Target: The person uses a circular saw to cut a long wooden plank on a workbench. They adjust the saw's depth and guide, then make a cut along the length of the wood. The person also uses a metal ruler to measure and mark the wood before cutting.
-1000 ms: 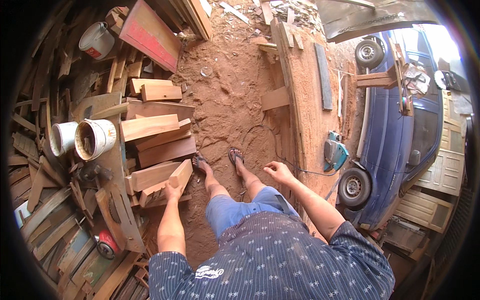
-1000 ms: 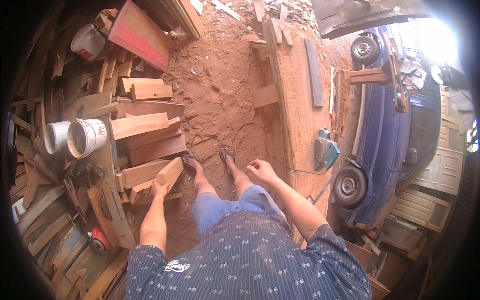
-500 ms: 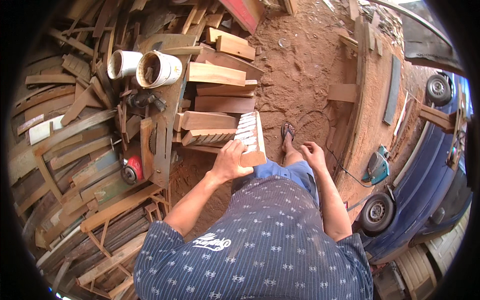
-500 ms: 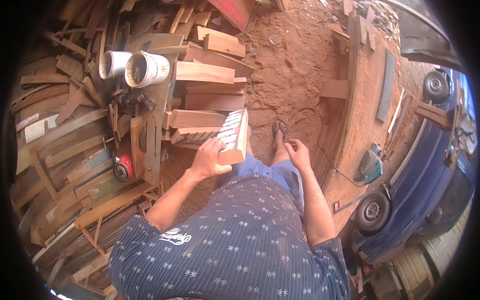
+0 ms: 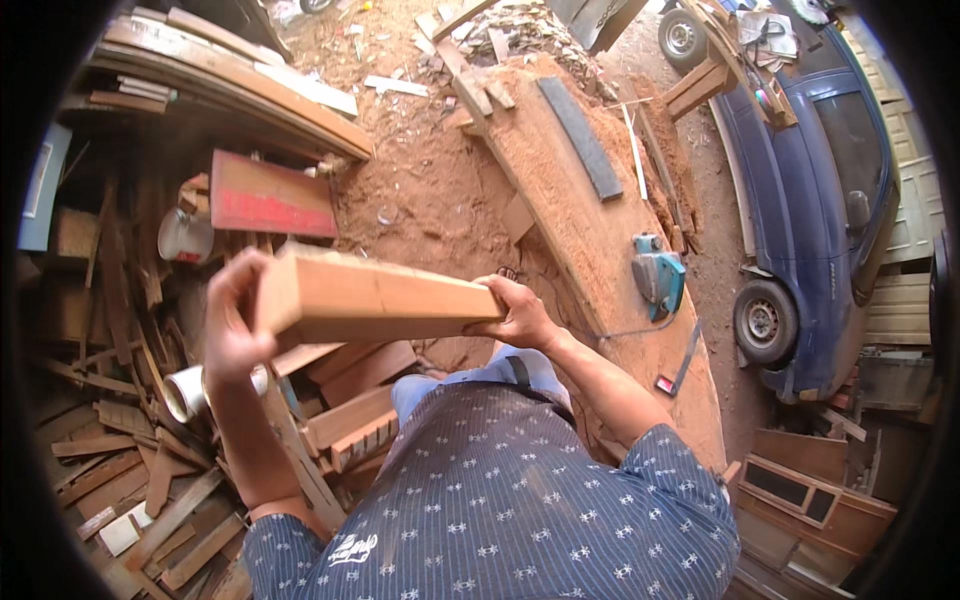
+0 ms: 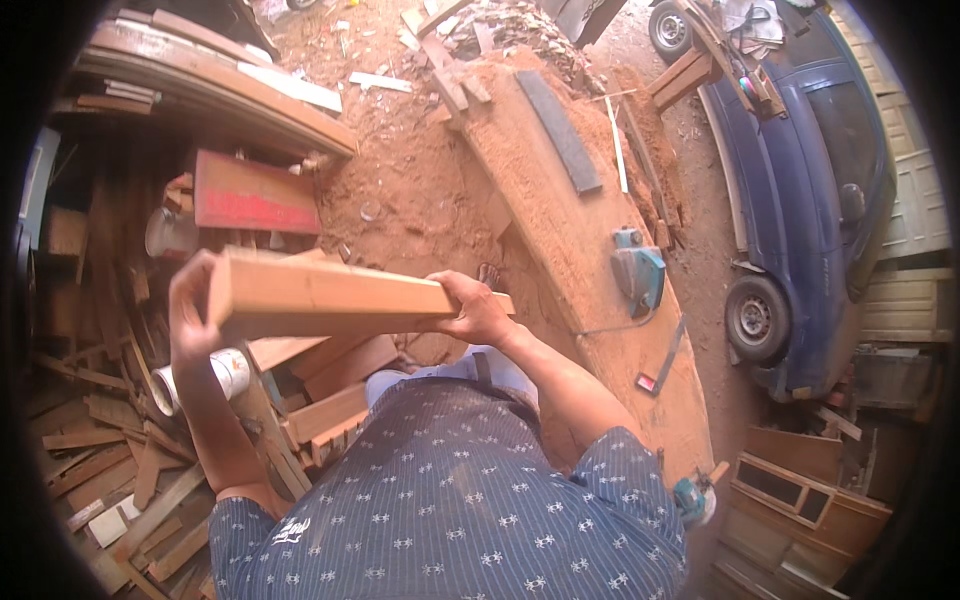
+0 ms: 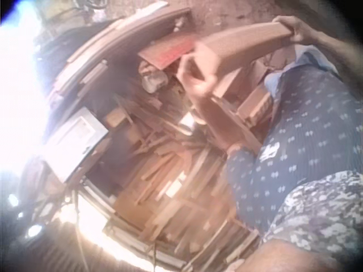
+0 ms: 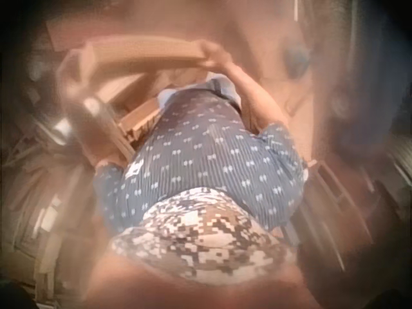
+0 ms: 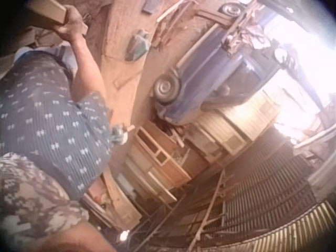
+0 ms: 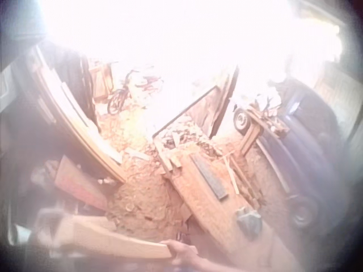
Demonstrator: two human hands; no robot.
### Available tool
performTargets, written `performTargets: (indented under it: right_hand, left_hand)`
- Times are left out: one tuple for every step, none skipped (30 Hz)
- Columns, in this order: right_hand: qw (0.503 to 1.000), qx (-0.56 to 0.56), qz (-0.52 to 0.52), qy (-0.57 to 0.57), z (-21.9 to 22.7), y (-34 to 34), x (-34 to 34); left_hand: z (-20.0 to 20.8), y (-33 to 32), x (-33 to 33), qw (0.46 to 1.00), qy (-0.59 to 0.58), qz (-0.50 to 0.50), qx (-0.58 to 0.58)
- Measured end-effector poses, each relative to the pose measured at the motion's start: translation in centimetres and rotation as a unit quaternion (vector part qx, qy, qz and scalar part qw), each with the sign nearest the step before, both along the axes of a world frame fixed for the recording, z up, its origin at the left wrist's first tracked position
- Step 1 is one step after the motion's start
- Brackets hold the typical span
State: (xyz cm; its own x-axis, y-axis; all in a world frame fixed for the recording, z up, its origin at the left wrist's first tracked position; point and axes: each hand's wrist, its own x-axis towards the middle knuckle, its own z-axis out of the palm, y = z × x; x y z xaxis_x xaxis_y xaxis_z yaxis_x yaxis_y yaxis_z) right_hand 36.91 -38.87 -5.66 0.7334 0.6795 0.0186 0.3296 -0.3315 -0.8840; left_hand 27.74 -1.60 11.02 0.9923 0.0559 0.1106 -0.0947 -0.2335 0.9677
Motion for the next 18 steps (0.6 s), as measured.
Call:
performTargets:
  right_hand:
    - [0.999,0.035,-0.021,0.007,0.5,-0.8,2.1]
    - [0.997,0.069,-0.040,0.017,0.8,-1.7,4.4]
    - [0.992,0.095,-0.032,0.081,2.1,-2.6,7.0]
    - [0.993,0.052,-0.014,0.104,3.7,-3.5,9.7]
    - [0.989,0.080,0.006,0.128,2.2,-4.8,12.7]
    - [0.982,0.108,0.028,0.150,0.6,-5.9,15.9]
    - [0.966,0.029,-0.015,0.258,0.0,-6.8,18.3]
    - [0.946,0.026,-0.009,0.324,-1.2,-7.3,20.1]
    - [0.921,0.021,-0.012,0.388,-2.4,-8.2,21.9]
    - [0.894,0.013,-0.021,0.448,-3.6,-9.1,23.7]
    - [0.877,0.000,-0.015,0.481,-3.0,-9.5,25.4]
    - [0.858,-0.016,-0.015,0.514,-2.8,-10.2,26.7]
    - [0.839,-0.013,-0.038,0.542,-3.8,-10.9,27.7]
    - [0.838,-0.017,-0.050,0.543,-4.9,-11.5,28.7]
    - [0.836,-0.023,-0.056,0.546,-6.0,-12.0,29.6]
    - [0.833,-0.027,-0.065,0.549,-6.9,-12.5,30.2]
    - [0.856,-0.057,-0.029,0.513,-6.1,-12.9,30.5]
    - [0.885,-0.046,-0.032,0.462,-7.2,-13.8,30.1]
  left_hand:
    - [1.0,-1.0,3.1,1.000,-0.003,0.028,-0.010]
    - [1.1,-3.5,6.5,0.990,-0.064,0.096,-0.083]
    - [-0.7,-2.6,9.1,0.980,-0.076,0.126,-0.130]
    - [-2.8,-2.9,11.9,0.969,-0.076,0.170,-0.162]
    - [-5.7,-4.6,15.1,0.960,-0.064,0.197,-0.188]
    - [-9.0,-6.5,18.0,0.951,-0.046,0.218,-0.213]
    - [-12.8,-9.2,20.1,0.948,-0.013,0.217,-0.233]
    - [-16.5,-12.6,21.9,0.945,0.019,0.198,-0.258]
    - [-19.6,-16.5,23.6,0.943,0.045,0.164,-0.286]
    - [-21.8,-20.6,25.3,0.934,0.050,0.105,-0.336]
    - [-23.1,-24.0,27.0,0.902,0.046,0.040,-0.426]
    - [-23.1,-26.7,29.1,0.815,0.073,-0.018,-0.574]
    - [-23.0,-29.1,31.0,0.700,0.095,-0.078,-0.703]
    - [-25.2,-30.2,32.5,0.757,0.075,-0.031,-0.648]
    - [-27.7,-30.2,33.4,0.725,0.094,-0.063,-0.680]
    - [-29.4,-30.0,34.4,0.689,0.115,-0.098,-0.709]
    - [-30.3,-30.3,35.4,0.689,0.213,0.024,-0.693]
    - [-30.3,-30.7,36.6,0.699,0.296,0.131,-0.637]
